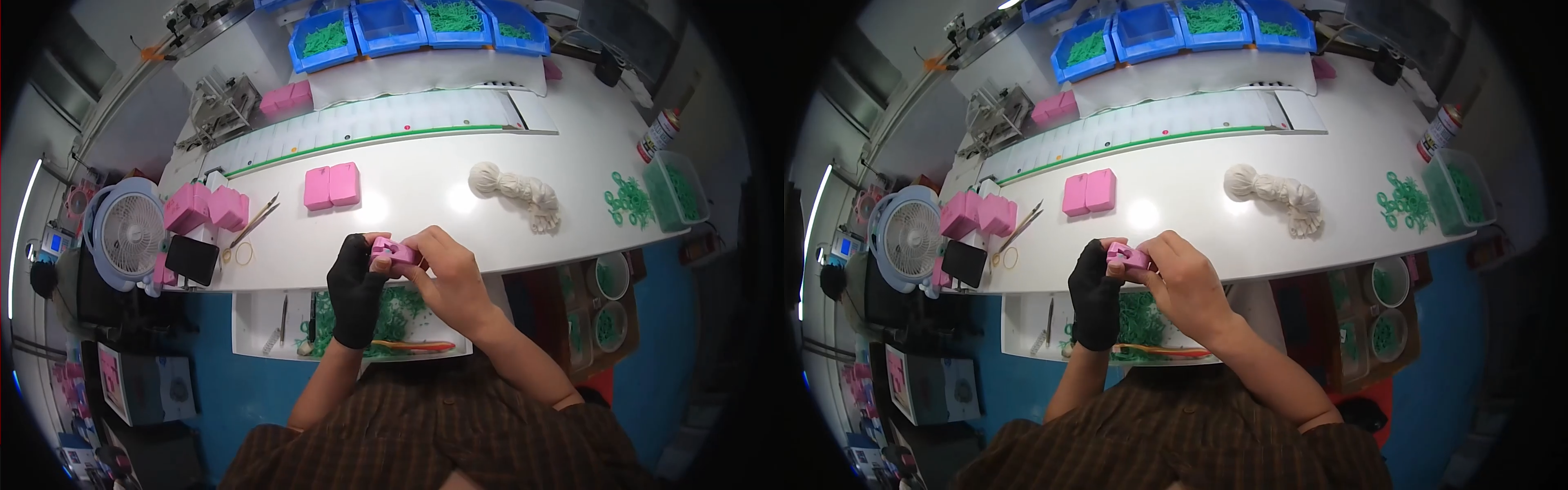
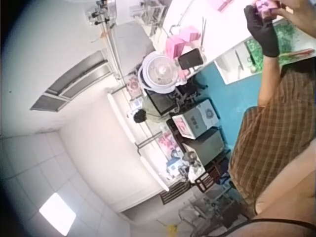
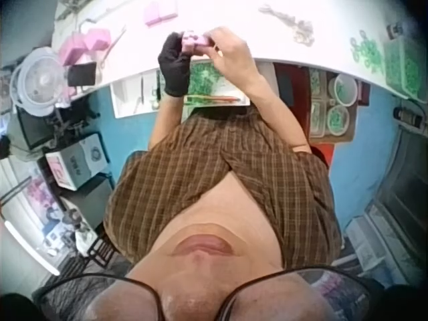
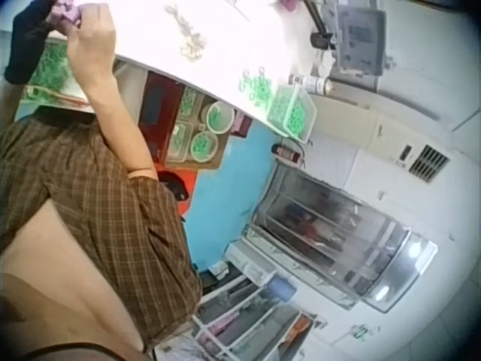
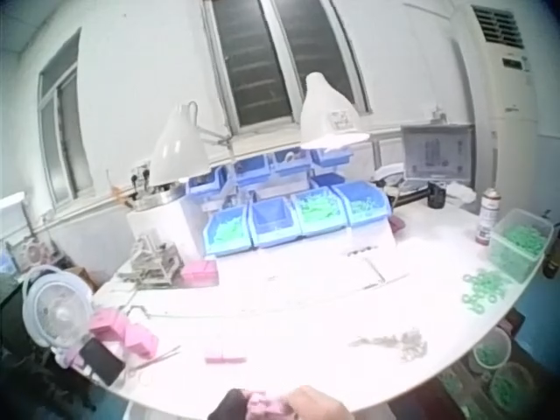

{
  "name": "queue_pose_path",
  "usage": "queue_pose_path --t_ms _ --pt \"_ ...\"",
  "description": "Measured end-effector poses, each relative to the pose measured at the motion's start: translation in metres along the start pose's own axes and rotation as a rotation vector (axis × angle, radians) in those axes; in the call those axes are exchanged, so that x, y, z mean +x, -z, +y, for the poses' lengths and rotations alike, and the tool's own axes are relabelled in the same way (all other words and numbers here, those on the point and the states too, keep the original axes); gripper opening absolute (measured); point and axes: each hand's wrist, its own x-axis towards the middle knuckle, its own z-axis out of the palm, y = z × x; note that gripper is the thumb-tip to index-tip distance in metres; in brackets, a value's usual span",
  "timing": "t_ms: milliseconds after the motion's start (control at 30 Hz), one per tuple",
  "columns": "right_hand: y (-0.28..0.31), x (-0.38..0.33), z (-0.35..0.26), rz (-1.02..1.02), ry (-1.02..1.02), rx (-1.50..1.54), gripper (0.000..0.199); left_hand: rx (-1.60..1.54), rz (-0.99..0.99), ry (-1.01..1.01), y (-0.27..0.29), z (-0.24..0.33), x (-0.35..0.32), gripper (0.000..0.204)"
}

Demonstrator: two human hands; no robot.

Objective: Assembling small plastic toy components into pink molds and managing production flow.

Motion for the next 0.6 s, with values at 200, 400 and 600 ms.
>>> queue_pose_path --t_ms 200,400,600 --pt "0.011 0.002 0.009 -0.096 0.141 0.115 0.025 -0.807 -0.162 0.291 0.006 -0.022 0.0 0.029" --pt "0.004 -0.006 0.009 -0.03 0.0 0.208 0.029 -0.243 -0.143 0.095 0.002 -0.011 -0.001 0.025" --pt "0.013 -0.008 0.015 -0.097 -0.068 0.18 0.025 -0.127 -0.097 0.076 -0.002 -0.001 -0.006 0.028"
